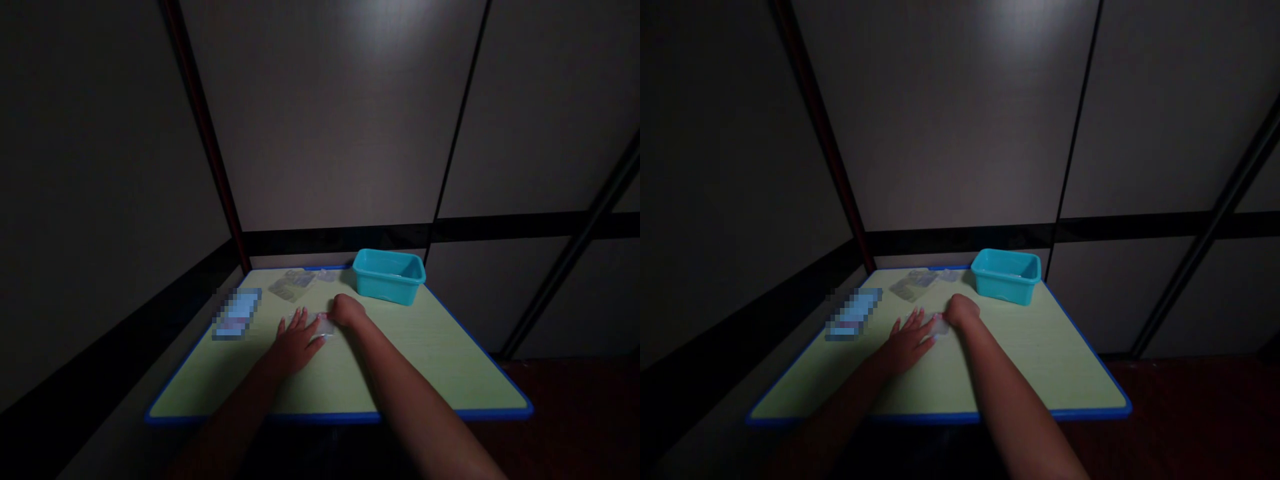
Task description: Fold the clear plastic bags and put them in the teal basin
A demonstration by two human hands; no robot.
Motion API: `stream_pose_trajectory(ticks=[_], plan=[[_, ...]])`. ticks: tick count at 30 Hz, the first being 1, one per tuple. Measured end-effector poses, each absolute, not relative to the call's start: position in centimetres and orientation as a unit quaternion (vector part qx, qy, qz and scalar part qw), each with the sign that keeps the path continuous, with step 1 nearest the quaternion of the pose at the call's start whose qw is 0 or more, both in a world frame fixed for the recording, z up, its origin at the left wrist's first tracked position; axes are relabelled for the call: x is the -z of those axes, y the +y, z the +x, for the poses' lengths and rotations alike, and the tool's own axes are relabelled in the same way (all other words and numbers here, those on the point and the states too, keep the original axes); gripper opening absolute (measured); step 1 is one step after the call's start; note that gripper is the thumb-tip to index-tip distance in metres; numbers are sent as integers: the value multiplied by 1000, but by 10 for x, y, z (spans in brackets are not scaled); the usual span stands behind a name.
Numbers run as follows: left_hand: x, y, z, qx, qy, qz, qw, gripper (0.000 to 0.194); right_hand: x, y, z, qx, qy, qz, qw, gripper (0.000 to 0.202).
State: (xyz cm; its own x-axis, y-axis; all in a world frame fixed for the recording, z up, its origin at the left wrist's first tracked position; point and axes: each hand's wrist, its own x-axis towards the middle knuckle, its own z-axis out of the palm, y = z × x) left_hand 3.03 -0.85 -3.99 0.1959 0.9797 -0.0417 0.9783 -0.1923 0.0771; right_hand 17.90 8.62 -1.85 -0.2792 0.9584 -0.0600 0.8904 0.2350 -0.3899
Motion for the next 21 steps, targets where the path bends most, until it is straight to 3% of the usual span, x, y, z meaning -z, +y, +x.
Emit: stream_pose_trajectory(ticks=[9,15,21], plan=[[40,-8,32,-13,640,767,44,61,23,88,178,-276,-779,-542,151,22],[43,-6,31,-28,643,764,46,68,30,88,177,-364,-754,-519,173,26],[38,4,25,-231,659,715,26,58,24,91,177,-342,-779,-458,256,12]])
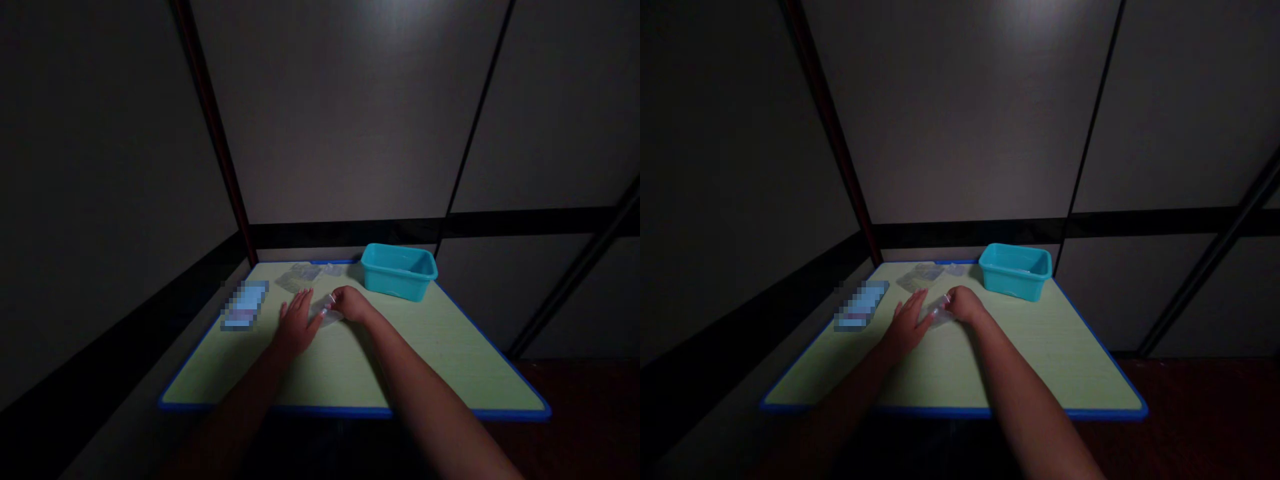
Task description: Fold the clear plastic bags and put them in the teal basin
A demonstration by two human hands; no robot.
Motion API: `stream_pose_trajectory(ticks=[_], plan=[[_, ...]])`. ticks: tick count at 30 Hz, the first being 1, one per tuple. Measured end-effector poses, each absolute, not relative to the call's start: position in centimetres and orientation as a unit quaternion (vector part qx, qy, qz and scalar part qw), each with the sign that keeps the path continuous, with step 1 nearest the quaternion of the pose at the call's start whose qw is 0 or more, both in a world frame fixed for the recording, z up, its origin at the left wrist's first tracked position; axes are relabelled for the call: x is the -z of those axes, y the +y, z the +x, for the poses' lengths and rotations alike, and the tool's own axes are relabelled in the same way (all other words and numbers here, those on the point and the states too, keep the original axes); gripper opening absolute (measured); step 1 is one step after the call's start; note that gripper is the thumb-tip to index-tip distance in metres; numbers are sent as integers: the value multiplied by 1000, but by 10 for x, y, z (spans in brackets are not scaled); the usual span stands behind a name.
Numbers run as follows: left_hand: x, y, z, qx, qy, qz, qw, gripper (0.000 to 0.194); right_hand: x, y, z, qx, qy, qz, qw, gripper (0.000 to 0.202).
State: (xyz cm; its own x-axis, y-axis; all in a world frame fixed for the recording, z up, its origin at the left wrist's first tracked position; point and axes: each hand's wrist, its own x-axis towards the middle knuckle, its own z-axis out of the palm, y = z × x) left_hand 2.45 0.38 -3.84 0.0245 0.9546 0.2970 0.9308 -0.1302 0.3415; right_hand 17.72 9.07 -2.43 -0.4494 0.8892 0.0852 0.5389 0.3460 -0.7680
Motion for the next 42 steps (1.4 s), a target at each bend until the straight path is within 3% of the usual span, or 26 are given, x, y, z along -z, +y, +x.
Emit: stream_pose_trajectory(ticks=[9,19,24,29,32,37,42], plan=[[37,13,9,-421,534,729,81,38,14,78,185,-398,-785,-316,354,19],[33,13,11,-499,489,646,306,28,6,76,187,-478,-693,-278,463,31],[25,12,12,-560,438,535,457,39,2,70,190,-537,-672,-285,423,33],[19,7,9,-467,288,440,710,67,-4,56,191,-645,-640,-247,338,35],[21,8,9,-417,250,424,764,76,-4,56,191,-630,-651,-266,330,34],[29,11,10,-352,265,411,798,68,2,66,190,-557,-675,-294,384,33],[32,9,11,-351,287,416,788,48,6,69,190,-520,-686,-291,417,34]])
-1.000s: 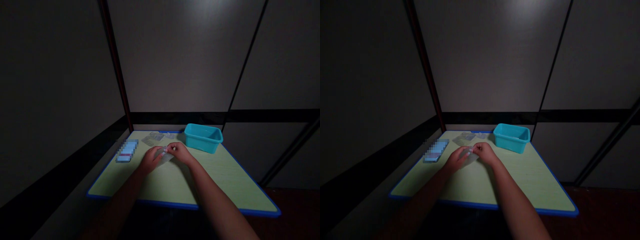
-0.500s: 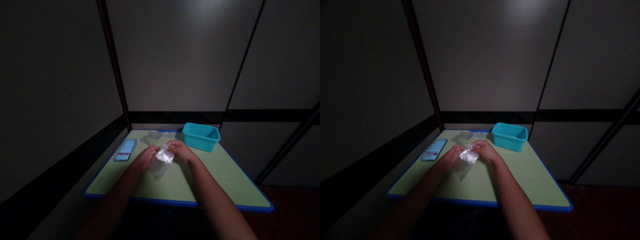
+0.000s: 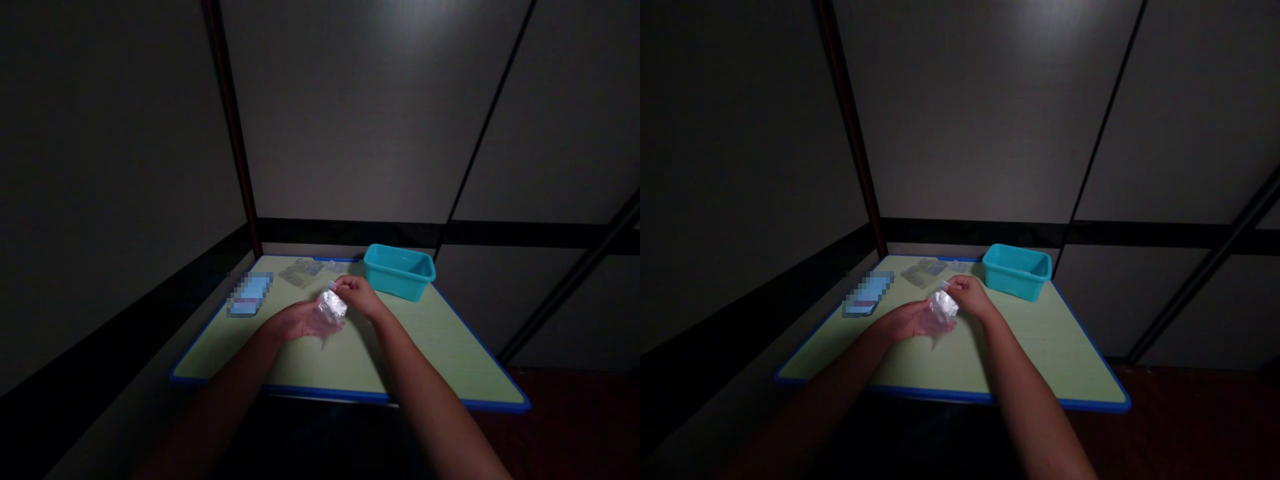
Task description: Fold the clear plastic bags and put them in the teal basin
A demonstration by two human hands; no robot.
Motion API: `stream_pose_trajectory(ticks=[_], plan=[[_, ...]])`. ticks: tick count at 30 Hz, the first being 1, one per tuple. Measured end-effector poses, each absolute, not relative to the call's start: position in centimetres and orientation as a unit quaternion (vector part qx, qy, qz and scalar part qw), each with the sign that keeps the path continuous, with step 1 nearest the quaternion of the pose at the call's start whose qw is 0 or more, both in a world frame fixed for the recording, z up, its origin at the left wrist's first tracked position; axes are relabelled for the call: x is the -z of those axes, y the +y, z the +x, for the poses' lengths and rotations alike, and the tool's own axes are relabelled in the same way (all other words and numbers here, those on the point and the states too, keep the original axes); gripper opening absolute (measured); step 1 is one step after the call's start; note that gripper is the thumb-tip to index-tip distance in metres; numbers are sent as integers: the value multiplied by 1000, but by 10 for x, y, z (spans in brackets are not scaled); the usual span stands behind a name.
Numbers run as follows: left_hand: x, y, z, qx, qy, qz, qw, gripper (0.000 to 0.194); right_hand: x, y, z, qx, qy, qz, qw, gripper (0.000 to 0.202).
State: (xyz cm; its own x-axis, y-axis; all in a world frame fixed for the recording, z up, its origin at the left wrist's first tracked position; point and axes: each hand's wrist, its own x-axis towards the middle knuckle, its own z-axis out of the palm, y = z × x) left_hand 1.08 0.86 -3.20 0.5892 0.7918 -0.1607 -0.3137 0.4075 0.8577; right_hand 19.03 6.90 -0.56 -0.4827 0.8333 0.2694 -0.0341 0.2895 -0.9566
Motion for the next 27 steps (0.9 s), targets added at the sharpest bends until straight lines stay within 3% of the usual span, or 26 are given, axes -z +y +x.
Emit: stream_pose_trajectory(ticks=[7,14,23,27], plan=[[26,0,16,-378,259,412,788,26,3,66,190,-486,-705,-284,430,36],[35,5,13,-319,244,418,815,49,-1,61,192,-421,-766,-288,392,36],[29,5,21,-466,263,392,748,29,1,62,193,-452,-744,-283,401,36],[28,3,20,-448,298,418,732,30,2,65,194,-458,-737,-291,403,38]])
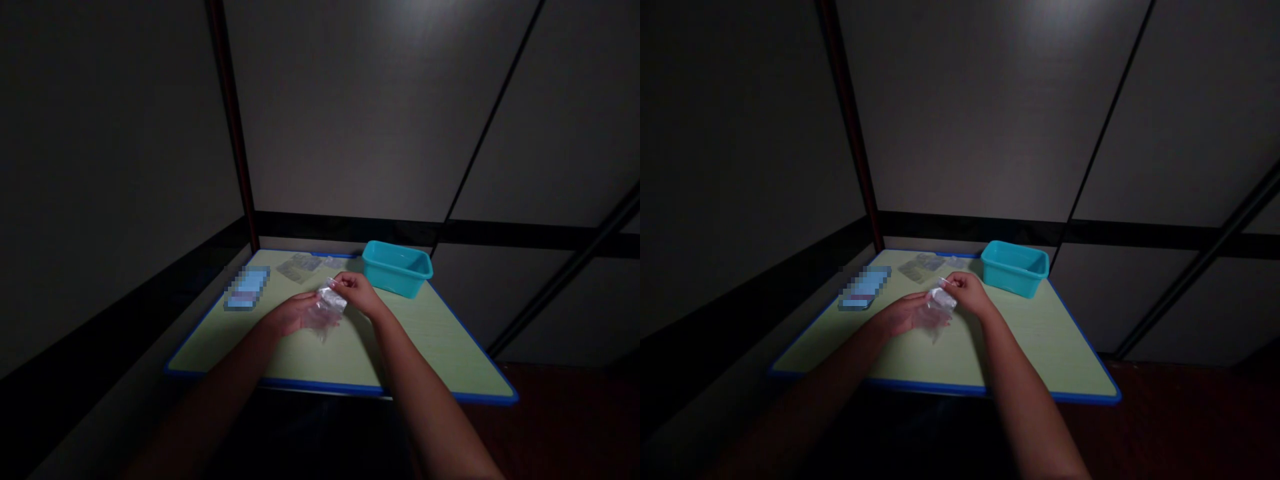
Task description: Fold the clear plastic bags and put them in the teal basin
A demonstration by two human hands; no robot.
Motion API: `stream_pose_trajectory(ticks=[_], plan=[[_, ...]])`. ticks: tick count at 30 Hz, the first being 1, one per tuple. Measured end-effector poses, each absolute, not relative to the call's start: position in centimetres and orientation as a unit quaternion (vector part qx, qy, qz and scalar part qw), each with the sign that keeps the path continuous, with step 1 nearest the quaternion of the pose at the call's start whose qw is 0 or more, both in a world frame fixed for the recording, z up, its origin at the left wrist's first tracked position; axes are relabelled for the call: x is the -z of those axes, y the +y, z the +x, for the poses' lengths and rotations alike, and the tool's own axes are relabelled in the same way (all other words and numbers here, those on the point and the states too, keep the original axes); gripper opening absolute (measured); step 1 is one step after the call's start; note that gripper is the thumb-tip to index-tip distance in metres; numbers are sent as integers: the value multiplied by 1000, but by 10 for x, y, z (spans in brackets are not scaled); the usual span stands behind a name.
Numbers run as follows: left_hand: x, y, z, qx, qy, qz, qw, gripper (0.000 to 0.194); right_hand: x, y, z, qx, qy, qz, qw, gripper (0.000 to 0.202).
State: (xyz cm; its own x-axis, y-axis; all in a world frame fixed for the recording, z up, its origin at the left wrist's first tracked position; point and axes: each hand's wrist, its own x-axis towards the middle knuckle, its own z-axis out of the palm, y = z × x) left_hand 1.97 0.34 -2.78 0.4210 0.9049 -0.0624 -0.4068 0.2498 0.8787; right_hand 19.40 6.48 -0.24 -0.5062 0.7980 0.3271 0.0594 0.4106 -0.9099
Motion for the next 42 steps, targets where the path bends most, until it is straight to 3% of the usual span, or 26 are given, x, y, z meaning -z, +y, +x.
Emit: stream_pose_trajectory(ticks=[16,42], plan=[[26,-3,18,-382,345,437,737,25,0,65,195,-412,-750,-319,407,42],[31,-2,16,-356,372,443,734,36,-5,69,206,-257,-802,-369,393,29]])
